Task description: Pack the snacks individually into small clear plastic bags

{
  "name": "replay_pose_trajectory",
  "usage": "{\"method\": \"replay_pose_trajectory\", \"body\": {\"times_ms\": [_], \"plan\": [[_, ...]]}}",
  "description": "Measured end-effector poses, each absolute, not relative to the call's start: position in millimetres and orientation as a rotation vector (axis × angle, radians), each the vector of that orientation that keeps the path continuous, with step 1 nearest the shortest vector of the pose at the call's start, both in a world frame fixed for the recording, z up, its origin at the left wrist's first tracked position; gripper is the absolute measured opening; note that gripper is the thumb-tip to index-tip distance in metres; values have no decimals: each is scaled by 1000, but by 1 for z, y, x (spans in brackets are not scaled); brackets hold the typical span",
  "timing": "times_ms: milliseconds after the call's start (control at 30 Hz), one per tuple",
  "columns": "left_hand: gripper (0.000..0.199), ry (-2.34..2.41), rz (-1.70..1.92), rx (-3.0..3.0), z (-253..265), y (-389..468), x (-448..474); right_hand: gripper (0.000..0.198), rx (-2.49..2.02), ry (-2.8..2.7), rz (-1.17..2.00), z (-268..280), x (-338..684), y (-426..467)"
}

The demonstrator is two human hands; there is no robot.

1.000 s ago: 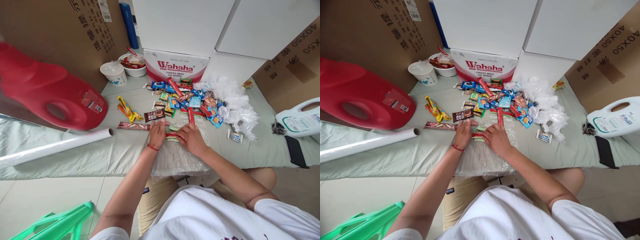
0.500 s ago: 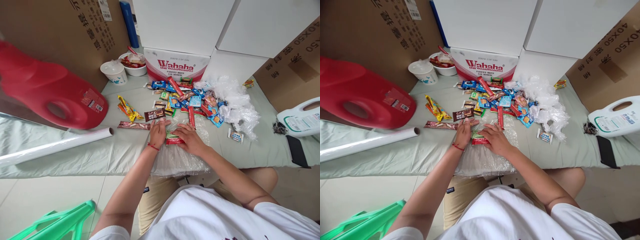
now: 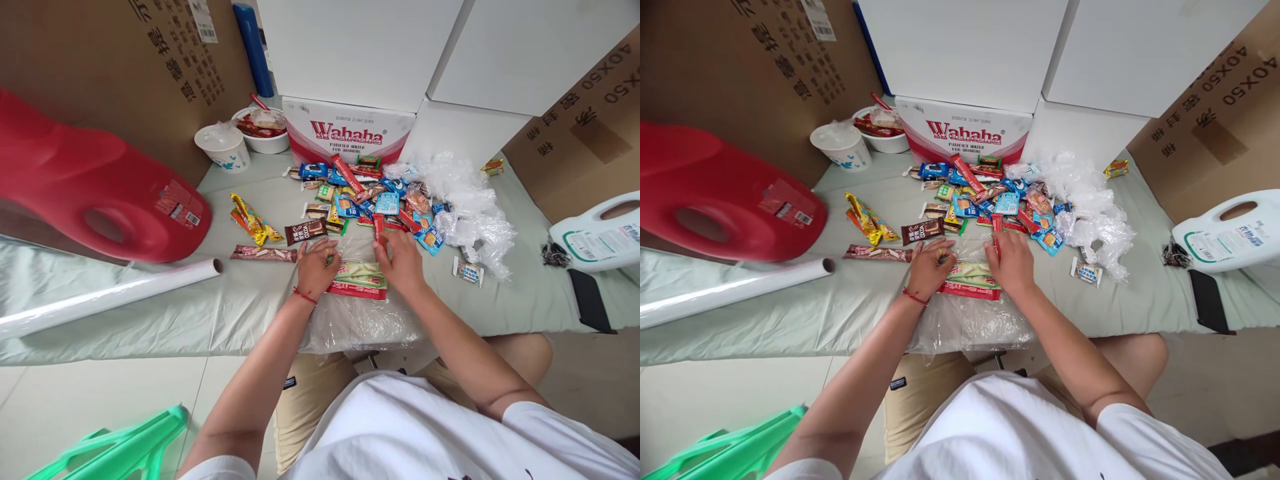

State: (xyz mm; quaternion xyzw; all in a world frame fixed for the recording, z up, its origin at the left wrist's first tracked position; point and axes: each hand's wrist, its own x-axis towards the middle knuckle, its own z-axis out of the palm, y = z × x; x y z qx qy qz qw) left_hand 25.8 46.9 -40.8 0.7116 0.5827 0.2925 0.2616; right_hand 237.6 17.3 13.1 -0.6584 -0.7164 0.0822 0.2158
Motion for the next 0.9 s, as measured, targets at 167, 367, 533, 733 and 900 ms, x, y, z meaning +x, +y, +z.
{"method": "replay_pose_trajectory", "body": {"times_ms": [167,367,533,733,900], "plan": [[16,1578,788,1932,-42,46,27,54,-2216,-2033,411,14,253,50],[20,1603,813,1915,-43,47,26,36,-2175,-2007,302,38,278,71],[25,1646,977,1863,-48,52,23,35,-2071,-2045,53,49,305,114],[35,1663,1123,1714,-54,55,17,35,-1594,-2559,255,23,257,123],[46,1803,1146,1704,-52,54,11,32,-1629,-2630,466,3,226,121]]}}
